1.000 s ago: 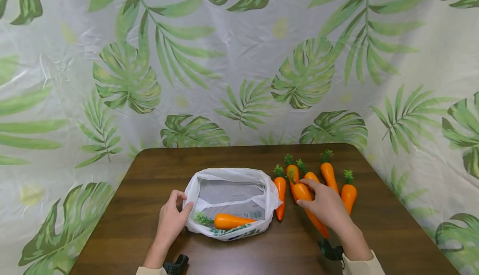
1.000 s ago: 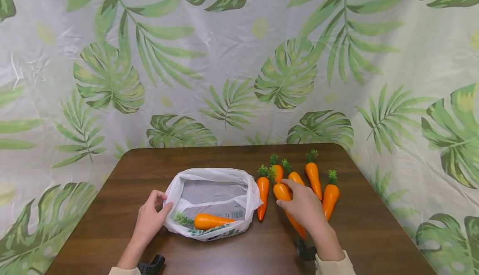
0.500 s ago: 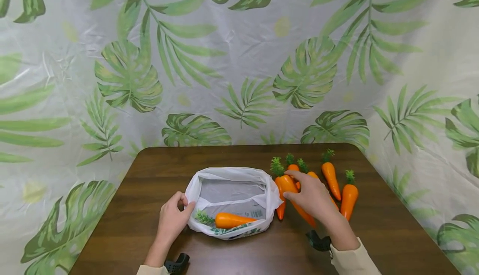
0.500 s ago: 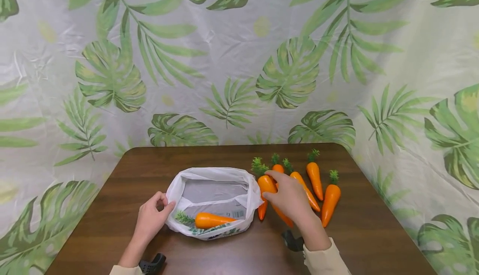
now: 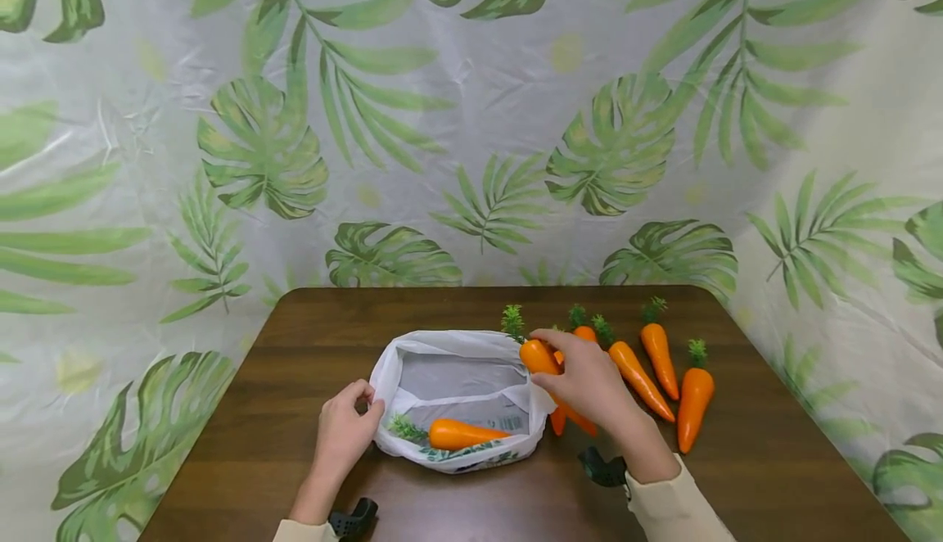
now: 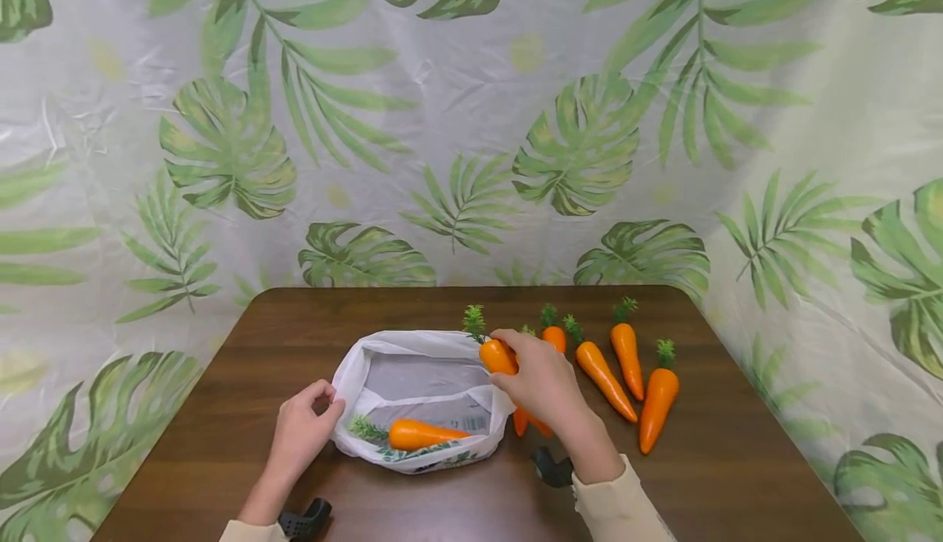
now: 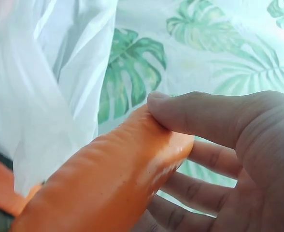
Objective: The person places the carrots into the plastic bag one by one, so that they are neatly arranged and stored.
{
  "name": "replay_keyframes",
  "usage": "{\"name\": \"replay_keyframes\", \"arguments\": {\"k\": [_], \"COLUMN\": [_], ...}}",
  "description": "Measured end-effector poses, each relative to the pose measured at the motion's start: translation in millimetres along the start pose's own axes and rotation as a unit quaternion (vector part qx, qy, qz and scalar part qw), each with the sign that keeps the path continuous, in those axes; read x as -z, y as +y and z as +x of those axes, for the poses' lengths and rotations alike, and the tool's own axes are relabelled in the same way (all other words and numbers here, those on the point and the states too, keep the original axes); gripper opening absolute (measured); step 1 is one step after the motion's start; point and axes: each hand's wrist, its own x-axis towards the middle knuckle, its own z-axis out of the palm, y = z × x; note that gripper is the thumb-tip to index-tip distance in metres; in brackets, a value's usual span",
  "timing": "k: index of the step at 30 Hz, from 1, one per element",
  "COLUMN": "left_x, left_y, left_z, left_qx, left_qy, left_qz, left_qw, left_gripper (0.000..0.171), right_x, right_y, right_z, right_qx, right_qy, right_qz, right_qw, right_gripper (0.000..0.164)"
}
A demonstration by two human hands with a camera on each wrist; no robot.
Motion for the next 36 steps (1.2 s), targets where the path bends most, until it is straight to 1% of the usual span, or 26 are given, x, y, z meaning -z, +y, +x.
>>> {"name": "replay_keyframes", "arguments": {"k": [4,11,14,18,21,24,30,36], "left_x": [0.7,0.1,0.2,0.0,-0.5,-2.0,-4.5,-3.4], "left_y": [0.9,2.5,1.6,0.6,1.2,1.2,-0.3,-0.7], "left_z": [-0.4,0.3,0.8,1.6,0.8,-0.7,-3.0,-0.5], "left_qx": [0.011,0.005,0.005,0.000,-0.002,-0.001,-0.005,-0.017], "left_qy": [0.001,-0.004,0.001,0.006,0.004,0.001,0.003,0.010], "left_qz": [-0.003,-0.009,-0.002,0.006,0.007,0.005,0.006,0.003], "left_qw": [0.9999,0.9999,1.0000,1.0000,1.0000,1.0000,1.0000,0.9998], "left_gripper": [0.019,0.018,0.020,0.021,0.020,0.020,0.021,0.021], "right_x": [-6,-16,-20,-29,-38,-45,-57,-67], "right_y": [-7,-20,-26,-31,-33,-35,-39,-43], "right_z": [5,14,19,25,28,29,28,31], "right_qx": [0.010,0.034,0.046,0.070,0.087,0.099,0.113,0.152], "right_qy": [-0.003,-0.009,-0.010,-0.013,-0.018,-0.023,-0.028,-0.040], "right_qz": [0.014,0.032,0.046,0.074,0.105,0.120,0.106,0.102], "right_qw": [1.000,0.999,0.998,0.995,0.990,0.988,0.988,0.982], "right_gripper": [0.059,0.058,0.059,0.059,0.058,0.058,0.058,0.059]}}
